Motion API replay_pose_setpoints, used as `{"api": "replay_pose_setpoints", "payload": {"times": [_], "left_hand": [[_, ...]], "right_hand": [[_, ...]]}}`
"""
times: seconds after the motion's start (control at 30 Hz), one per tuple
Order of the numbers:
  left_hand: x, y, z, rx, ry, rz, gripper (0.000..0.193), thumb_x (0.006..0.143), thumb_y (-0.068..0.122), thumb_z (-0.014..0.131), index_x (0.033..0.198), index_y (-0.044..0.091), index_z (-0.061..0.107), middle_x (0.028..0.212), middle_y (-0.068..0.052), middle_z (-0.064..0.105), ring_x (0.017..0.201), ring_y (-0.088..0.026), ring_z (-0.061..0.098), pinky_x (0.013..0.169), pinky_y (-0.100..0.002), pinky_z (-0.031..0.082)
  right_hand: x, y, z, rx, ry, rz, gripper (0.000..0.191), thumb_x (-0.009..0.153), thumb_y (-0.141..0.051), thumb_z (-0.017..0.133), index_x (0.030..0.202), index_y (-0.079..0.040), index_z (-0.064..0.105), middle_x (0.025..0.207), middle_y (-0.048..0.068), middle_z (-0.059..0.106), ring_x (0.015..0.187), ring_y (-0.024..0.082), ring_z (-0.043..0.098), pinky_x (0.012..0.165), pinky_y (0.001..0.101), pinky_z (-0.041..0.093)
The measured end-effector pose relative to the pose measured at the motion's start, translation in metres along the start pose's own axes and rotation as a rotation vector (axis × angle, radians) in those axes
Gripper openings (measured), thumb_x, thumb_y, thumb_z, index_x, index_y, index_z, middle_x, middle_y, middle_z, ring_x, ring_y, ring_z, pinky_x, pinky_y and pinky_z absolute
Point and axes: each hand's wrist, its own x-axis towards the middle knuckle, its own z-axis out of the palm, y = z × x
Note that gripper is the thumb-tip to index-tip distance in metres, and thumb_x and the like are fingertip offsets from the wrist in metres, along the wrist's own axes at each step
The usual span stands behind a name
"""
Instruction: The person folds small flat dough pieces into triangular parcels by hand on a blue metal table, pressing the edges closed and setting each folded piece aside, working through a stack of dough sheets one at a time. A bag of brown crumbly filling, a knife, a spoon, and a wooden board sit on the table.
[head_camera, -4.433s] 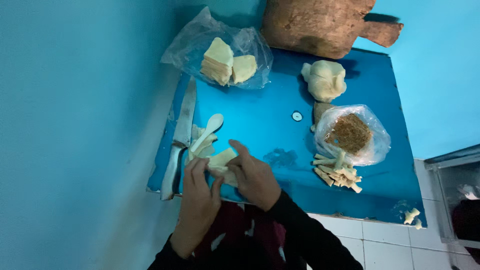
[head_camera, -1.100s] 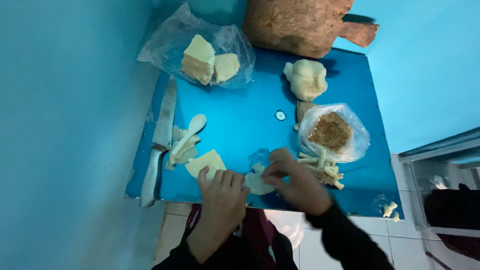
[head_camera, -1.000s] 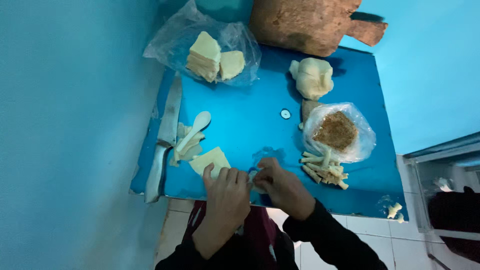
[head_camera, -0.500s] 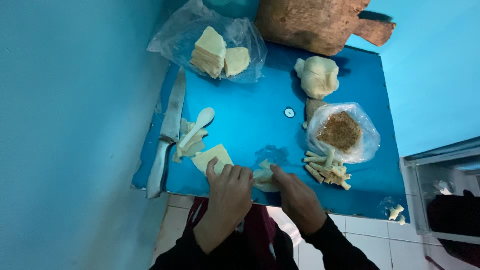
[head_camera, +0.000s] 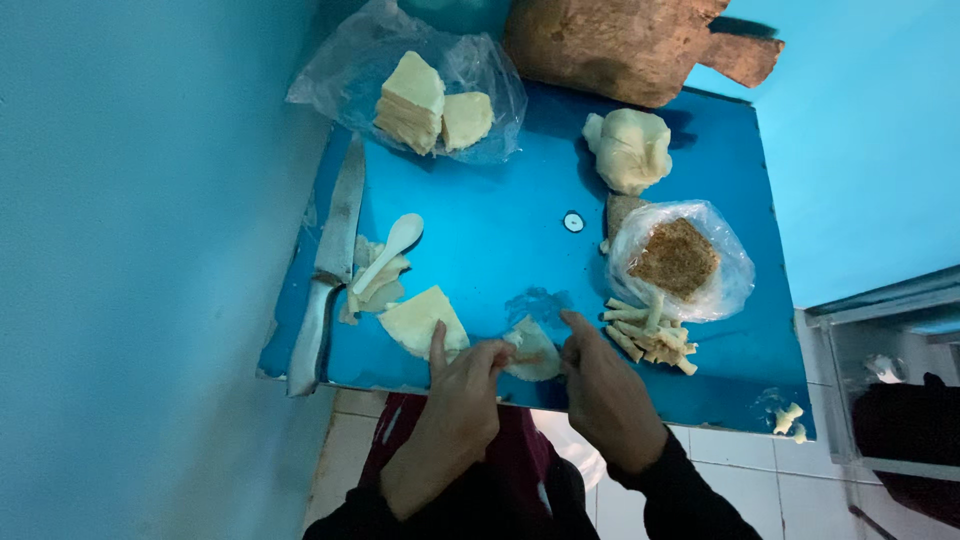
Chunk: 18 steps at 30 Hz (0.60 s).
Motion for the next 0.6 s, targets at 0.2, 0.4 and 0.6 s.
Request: {"api": "replay_pose_setpoints", "payload": {"times": [0.2, 0.4, 0.6], "left_hand": [[0.001, 0.000, -0.004, 0.080, -0.025, 0.031, 0.028, 0.095, -0.005, 0.052, 0.122, 0.004, 0.058, 0.106, -0.010, 0.069, 0.105, -0.029, 0.068, 0.118, -0.075, 0.011], [0.001, -0.004, -0.012, 0.436, 0.072, 0.113, 0.014, 0.090, 0.015, 0.070, 0.101, 0.007, 0.067, 0.111, -0.008, 0.062, 0.114, -0.030, 0.055, 0.109, -0.078, 0.018], [0.005, -0.009, 0.002, 0.418, 0.026, 0.105, 0.002, 0.091, 0.013, 0.068, 0.092, 0.011, 0.067, 0.107, -0.004, 0.062, 0.112, -0.027, 0.056, 0.109, -0.077, 0.018]], "right_hand": [[0.001, -0.007, -0.009, 0.224, 0.029, -0.109, 0.058, 0.092, 0.005, 0.061, 0.145, -0.001, 0.037, 0.100, 0.013, 0.067, 0.090, 0.026, 0.069, 0.076, 0.0396, 0.055], [0.002, -0.001, -0.005, 0.280, -0.016, -0.138, 0.054, 0.093, 0.008, 0.059, 0.143, -0.002, 0.041, 0.117, 0.016, 0.067, 0.108, 0.026, 0.072, 0.086, 0.0380, 0.060], [0.001, 0.007, 0.008, 0.407, 0.005, -0.114, 0.053, 0.092, 0.008, 0.062, 0.141, -0.005, 0.046, 0.121, 0.017, 0.066, 0.110, 0.026, 0.074, 0.087, 0.0369, 0.061]]}}
